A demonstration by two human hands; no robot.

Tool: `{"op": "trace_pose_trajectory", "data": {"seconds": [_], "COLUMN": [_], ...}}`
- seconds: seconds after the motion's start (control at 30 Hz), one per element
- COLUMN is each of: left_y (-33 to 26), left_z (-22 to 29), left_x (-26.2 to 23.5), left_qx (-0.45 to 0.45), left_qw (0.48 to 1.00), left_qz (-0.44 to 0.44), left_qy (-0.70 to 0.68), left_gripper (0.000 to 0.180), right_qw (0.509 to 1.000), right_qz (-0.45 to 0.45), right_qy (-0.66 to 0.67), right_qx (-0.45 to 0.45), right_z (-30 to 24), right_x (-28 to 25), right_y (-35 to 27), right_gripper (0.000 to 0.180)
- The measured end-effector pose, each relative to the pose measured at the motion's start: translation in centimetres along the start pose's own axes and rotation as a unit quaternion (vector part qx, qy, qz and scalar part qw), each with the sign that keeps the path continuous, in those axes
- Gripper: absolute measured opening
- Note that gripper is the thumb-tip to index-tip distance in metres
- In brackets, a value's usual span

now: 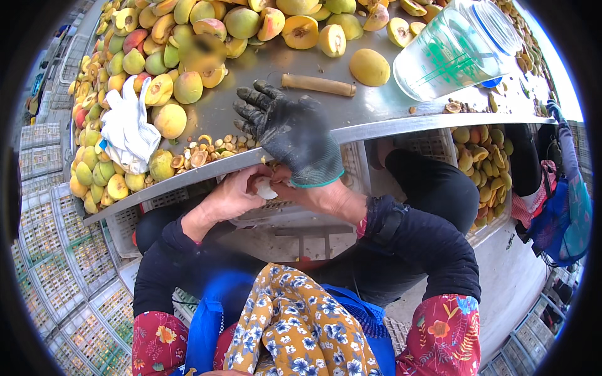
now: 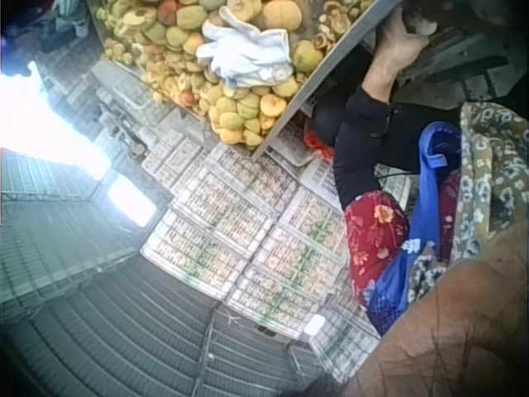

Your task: Manually pitting and sorting halved peaches at an industrial processing table.

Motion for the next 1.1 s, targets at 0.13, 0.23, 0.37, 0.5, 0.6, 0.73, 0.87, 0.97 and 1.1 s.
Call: {"op": "trace_pose_trajectory", "data": {"seconds": [0.13,0.23,0.37,0.5,0.6,0.73,0.87,0.97,1.1], "left_y": [0.0,0.1,0.1,0.0,0.2,-0.2,0.0,0.1,0.3], "left_z": [0.4,0.2,0.0,-0.3,-0.1,0.0,0.5,0.8,-0.1], "left_x": [0.0,0.2,0.3,0.3,0.2,0.5,0.8,0.9,0.9], "left_qx": [-0.018,0.008,0.033,0.013,-0.008,0.072,0.050,0.044,0.014], "left_qw": [1.000,1.000,0.999,0.999,0.998,0.989,0.990,0.991,0.993], "left_qz": [0.000,-0.003,0.004,0.011,-0.007,0.061,0.036,0.024,0.006], "left_qy": [0.007,0.023,0.035,0.032,0.063,0.112,0.123,0.127,0.117], "left_gripper": [0.052,0.052,0.047,0.043,0.044,0.048,0.057,0.057,0.061], "right_qw": [0.999,0.997,0.992,0.940,0.978,0.994,0.997,0.999,0.998], "right_qz": [0.020,0.066,0.121,0.189,0.150,0.084,0.027,-0.005,-0.021], "right_qy": [-0.022,0.009,-0.018,0.276,0.139,-0.070,0.049,0.034,-0.015], "right_qx": [-0.021,-0.024,-0.028,0.072,0.035,-0.025,-0.045,-0.019,0.064], "right_z": [0.4,-0.1,-0.7,-0.2,-0.1,-0.3,0.1,-0.1,0.0], "right_x": [0.3,0.1,-0.7,-0.8,-1.0,-0.5,1.0,1.0,1.0], "right_y": [-0.3,-0.3,0.0,1.3,0.8,0.2,-0.1,0.1,0.1], "right_gripper": [0.013,0.015,0.015,0.017,0.018,0.020,0.019,0.017,0.016]}}
Point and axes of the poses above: each hand's wrist, its own y-axis towards the middle knuckle, its own x-axis out of the palm, z = x × y, the point moved 3 cm from there along y, towards the middle knuckle, and after that the axes turned 9 degrees about x, right-handed, at the moved point
